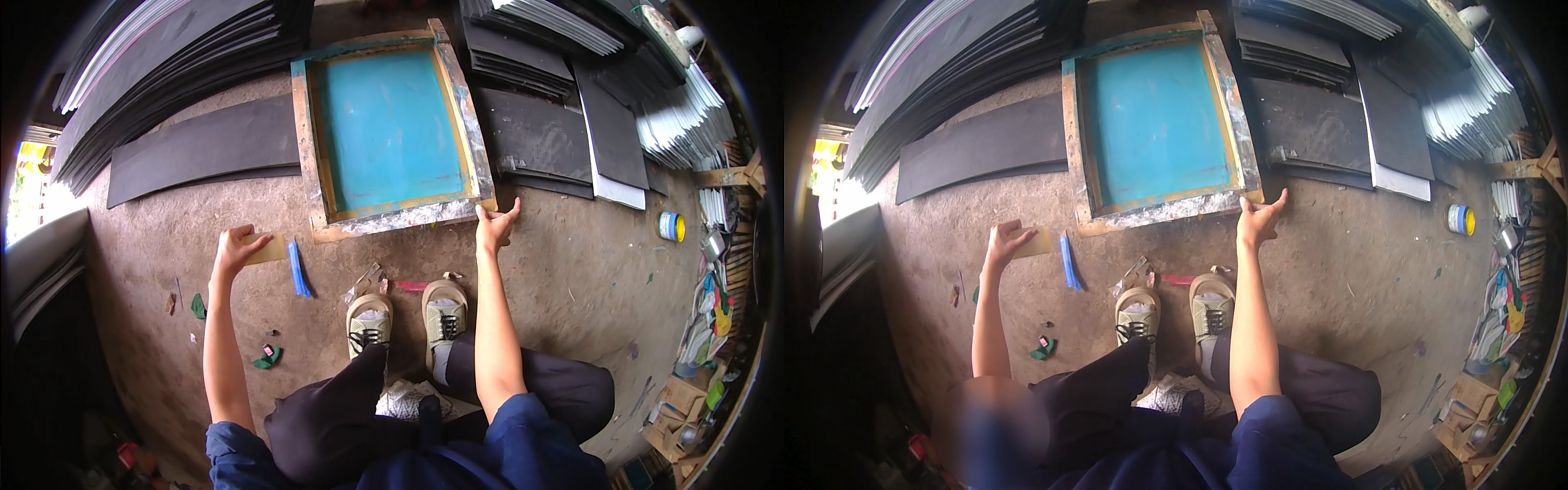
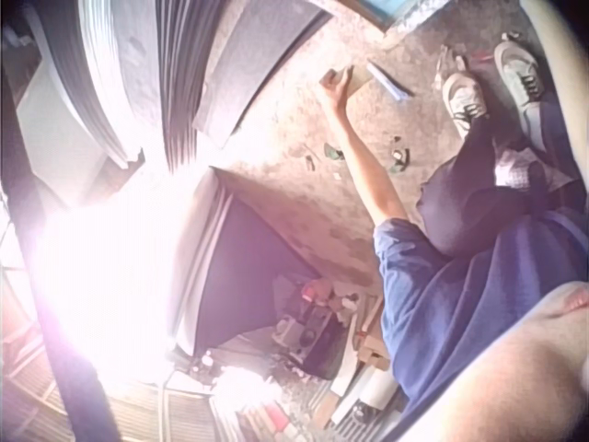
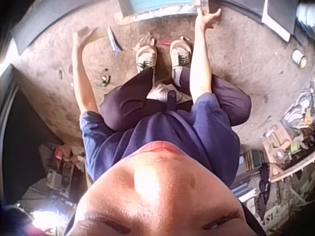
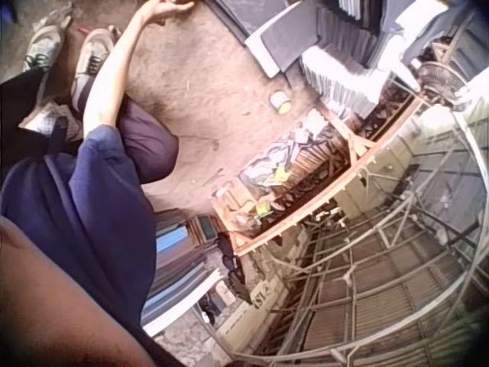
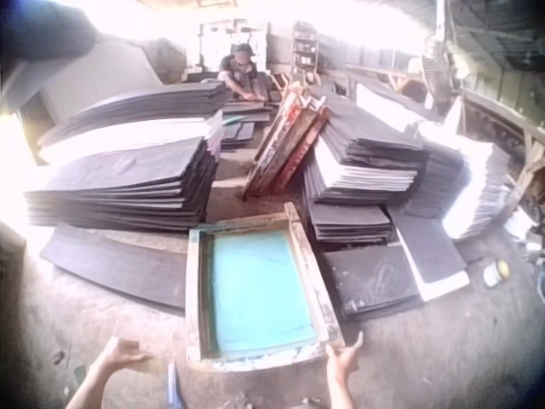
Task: The person sits on the floor and applies masking tape to the edges of a wooden frame with a teal screen. They repeatedly tear off pieces of tape, press them along the frame edges, and smooth them down.
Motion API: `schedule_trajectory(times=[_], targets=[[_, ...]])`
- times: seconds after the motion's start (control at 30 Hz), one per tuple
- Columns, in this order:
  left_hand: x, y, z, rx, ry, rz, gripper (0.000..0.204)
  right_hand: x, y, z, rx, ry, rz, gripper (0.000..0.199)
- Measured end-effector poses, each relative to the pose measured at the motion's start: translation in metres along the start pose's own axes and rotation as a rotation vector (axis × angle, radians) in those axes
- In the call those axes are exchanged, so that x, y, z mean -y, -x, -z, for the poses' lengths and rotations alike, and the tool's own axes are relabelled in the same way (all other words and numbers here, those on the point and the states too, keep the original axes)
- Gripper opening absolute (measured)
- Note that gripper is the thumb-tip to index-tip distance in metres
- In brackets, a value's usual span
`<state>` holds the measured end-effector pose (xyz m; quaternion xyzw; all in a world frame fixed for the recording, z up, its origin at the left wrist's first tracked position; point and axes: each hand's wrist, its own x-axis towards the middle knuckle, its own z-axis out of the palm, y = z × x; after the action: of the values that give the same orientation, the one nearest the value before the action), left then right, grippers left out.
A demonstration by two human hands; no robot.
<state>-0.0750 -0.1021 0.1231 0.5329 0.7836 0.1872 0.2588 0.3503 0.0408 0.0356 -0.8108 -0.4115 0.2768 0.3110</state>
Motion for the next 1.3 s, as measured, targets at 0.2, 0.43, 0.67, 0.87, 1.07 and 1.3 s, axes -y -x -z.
schedule_trajectory(times=[0.2,0.43,0.67,0.87,1.07,1.3], targets=[[0.004,-0.003,0.000,0.009,0.000,0.020,0.047,0.003,0.004,-0.004,-0.007,0.006,-0.031,0.090],[0.002,-0.005,-0.001,0.017,-0.008,-0.007,0.048,-0.002,0.000,-0.004,-0.015,0.002,-0.038,0.087],[0.001,-0.005,-0.003,0.027,0.008,0.006,0.045,0.001,0.001,-0.004,-0.041,0.072,-0.026,0.083],[0.005,-0.005,-0.004,0.032,-0.069,-0.037,0.047,0.003,-0.003,-0.005,-0.011,0.440,0.057,0.066],[0.014,-0.008,-0.014,0.080,-0.158,-0.039,0.050,0.004,-0.014,0.018,0.159,0.661,-0.015,0.070],[0.020,-0.011,-0.025,0.121,-0.218,0.017,0.051,0.018,0.054,-0.011,-0.107,0.521,0.610,0.056]])
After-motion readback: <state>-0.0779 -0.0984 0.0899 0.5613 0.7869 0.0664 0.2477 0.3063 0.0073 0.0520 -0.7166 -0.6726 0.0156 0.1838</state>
